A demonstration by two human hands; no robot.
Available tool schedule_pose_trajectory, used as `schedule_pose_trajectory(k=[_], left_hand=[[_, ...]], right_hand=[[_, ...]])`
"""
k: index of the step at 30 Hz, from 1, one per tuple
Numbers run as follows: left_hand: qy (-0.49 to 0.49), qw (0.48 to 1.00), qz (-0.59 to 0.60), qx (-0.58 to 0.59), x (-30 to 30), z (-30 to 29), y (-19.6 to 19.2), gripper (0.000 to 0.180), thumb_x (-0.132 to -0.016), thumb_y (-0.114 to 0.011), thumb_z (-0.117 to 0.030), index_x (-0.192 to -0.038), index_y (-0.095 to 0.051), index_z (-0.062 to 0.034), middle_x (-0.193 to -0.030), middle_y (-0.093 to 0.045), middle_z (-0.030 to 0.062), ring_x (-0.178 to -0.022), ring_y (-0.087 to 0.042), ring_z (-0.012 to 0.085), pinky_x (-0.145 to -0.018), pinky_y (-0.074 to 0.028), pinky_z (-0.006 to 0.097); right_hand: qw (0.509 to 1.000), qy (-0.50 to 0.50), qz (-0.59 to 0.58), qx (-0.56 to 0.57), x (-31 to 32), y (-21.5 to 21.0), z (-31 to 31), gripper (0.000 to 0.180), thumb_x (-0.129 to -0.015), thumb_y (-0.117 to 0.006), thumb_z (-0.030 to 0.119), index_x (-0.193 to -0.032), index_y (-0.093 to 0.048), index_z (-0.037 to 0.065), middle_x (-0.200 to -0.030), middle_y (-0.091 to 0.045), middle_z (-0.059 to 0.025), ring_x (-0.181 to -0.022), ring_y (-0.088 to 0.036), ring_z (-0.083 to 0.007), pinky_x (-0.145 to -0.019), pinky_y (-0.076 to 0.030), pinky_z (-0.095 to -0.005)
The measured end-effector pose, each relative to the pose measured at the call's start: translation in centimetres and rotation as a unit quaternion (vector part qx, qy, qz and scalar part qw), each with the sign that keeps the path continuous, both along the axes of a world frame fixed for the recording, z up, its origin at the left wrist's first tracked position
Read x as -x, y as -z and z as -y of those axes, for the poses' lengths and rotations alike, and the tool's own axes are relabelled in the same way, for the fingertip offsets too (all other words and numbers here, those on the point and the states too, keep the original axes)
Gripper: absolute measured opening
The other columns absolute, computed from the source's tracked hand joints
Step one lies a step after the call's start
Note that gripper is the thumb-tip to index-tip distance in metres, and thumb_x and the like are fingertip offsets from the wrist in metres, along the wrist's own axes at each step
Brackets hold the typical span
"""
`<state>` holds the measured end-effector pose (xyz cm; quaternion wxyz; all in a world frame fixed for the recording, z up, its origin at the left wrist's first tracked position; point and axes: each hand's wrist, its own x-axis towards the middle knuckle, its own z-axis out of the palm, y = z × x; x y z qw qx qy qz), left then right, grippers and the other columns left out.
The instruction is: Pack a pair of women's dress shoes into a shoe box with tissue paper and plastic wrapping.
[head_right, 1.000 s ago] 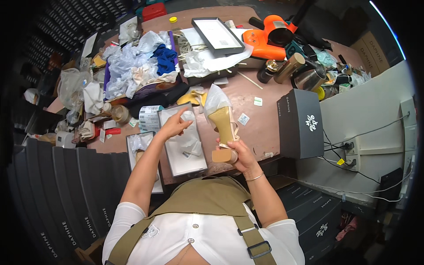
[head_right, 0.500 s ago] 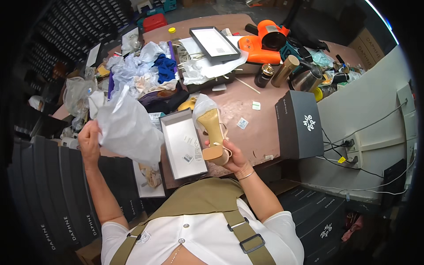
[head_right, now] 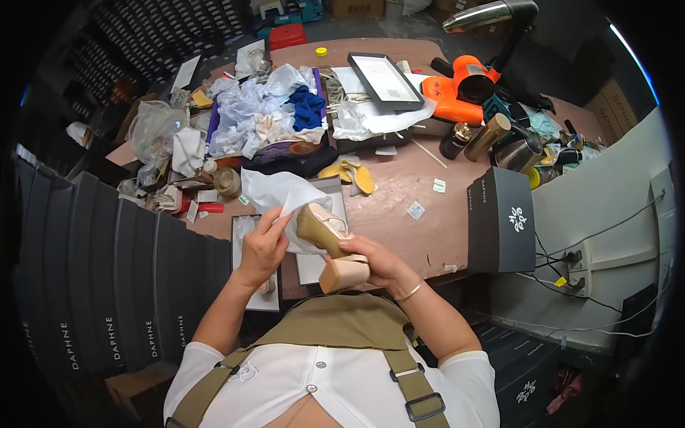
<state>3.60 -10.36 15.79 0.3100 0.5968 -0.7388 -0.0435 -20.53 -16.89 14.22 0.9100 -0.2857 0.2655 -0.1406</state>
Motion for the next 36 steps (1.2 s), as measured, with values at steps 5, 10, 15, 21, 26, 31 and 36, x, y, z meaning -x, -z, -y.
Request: schedule_pose_trajectory(k=[5,10,15,21,26,31,36], left_hand=[[0.056,0.996,-0.061,0.028,2.0,-1.9,0.2,0.051,-0.068,-0.06,0.005,-0.119,-0.057,-0.001,-0.122,-0.055,0.015,-0.085,-0.065,0.0295,-0.068,-0.053,0.035],[0.101,0.984,-0.116,0.086,6.5,-0.2,0.9,0.048,-0.075,-0.055,0.001,-0.123,-0.056,-0.002,-0.126,-0.056,0.0118,-0.086,-0.066,0.0234,-0.069,-0.055,0.03],[0.234,0.957,-0.168,0.038,10.8,-2.9,1.7,0.046,-0.075,-0.058,0.001,-0.121,-0.057,-0.0017,-0.124,-0.057,0.0119,-0.09,-0.066,0.022,-0.072,-0.056,0.029],[0.419,0.906,-0.058,-0.012,12.4,-3.0,3.4,0.039,-0.081,-0.053,-0.007,-0.12,-0.057,-0.0039,-0.124,-0.058,0.0053,-0.083,-0.064,0.0149,-0.06,-0.054,0.026],[0.233,0.866,-0.434,-0.083,9.2,-2.9,3.8,0.057,-0.084,-0.065,-0.021,-0.134,-0.043,-0.0072,-0.128,-0.052,0.0069,-0.092,-0.057,0.0187,-0.074,-0.05,0.027],[-0.003,0.389,-0.855,-0.343,7.6,-0.7,7.6,0.077,-0.081,-0.073,-0.033,-0.14,-0.031,-0.0088,-0.131,-0.048,0.0083,-0.122,-0.045,0.0225,-0.101,-0.039,0.04],[-0.101,0.373,-0.895,-0.224,4.6,-0.9,10.0,0.068,-0.079,-0.074,-0.016,-0.135,-0.037,-0.0082,-0.126,-0.052,0.0092,-0.116,-0.051,0.0241,-0.099,-0.044,0.042]], right_hand=[[0.968,0.163,0.009,-0.189,-4.2,2.5,0.3,0.03,-0.091,-0.056,0.021,-0.116,-0.05,0.006,-0.107,-0.059,-0.0087,-0.097,-0.058,-0.0184,-0.079,-0.049,-0.0303],[0.962,0.238,-0.07,0.11,-4.3,6.7,0.2,0.029,-0.092,-0.053,0.013,-0.117,-0.05,-0.001,-0.109,-0.059,-0.0088,-0.097,-0.059,-0.0195,-0.08,-0.05,-0.0313],[0.961,0.273,0.031,-0.023,-0.7,4.4,1.1,0.033,-0.092,-0.052,0.013,-0.122,-0.048,0.0,-0.111,-0.058,-0.0106,-0.1,-0.059,-0.0207,-0.082,-0.05,-0.0333],[0.971,0.224,-0.049,0.066,0.7,5.6,-1.0,0.037,-0.092,-0.054,0.013,-0.125,-0.046,0.0,-0.115,-0.057,-0.0123,-0.104,-0.057,-0.0221,-0.085,-0.049,-0.0343],[0.942,0.292,-0.082,0.145,0.9,6.2,0.3,0.041,-0.091,-0.056,0.013,-0.128,-0.044,0.0,-0.118,-0.055,-0.0137,-0.107,-0.056,-0.0232,-0.087,-0.048,-0.0351],[0.876,0.147,-0.175,0.425,-3.3,8.5,-1.3,0.045,-0.09,-0.057,0.014,-0.13,-0.042,0.0,-0.121,-0.054,-0.0151,-0.11,-0.055,-0.0243,-0.09,-0.047,-0.0359],[0.79,-0.074,-0.135,0.594,-3.8,7.6,-3.3,0.049,-0.089,-0.058,0.014,-0.133,-0.04,0.0,-0.124,-0.052,-0.0165,-0.113,-0.053,-0.0254,-0.092,-0.046,-0.0367]])
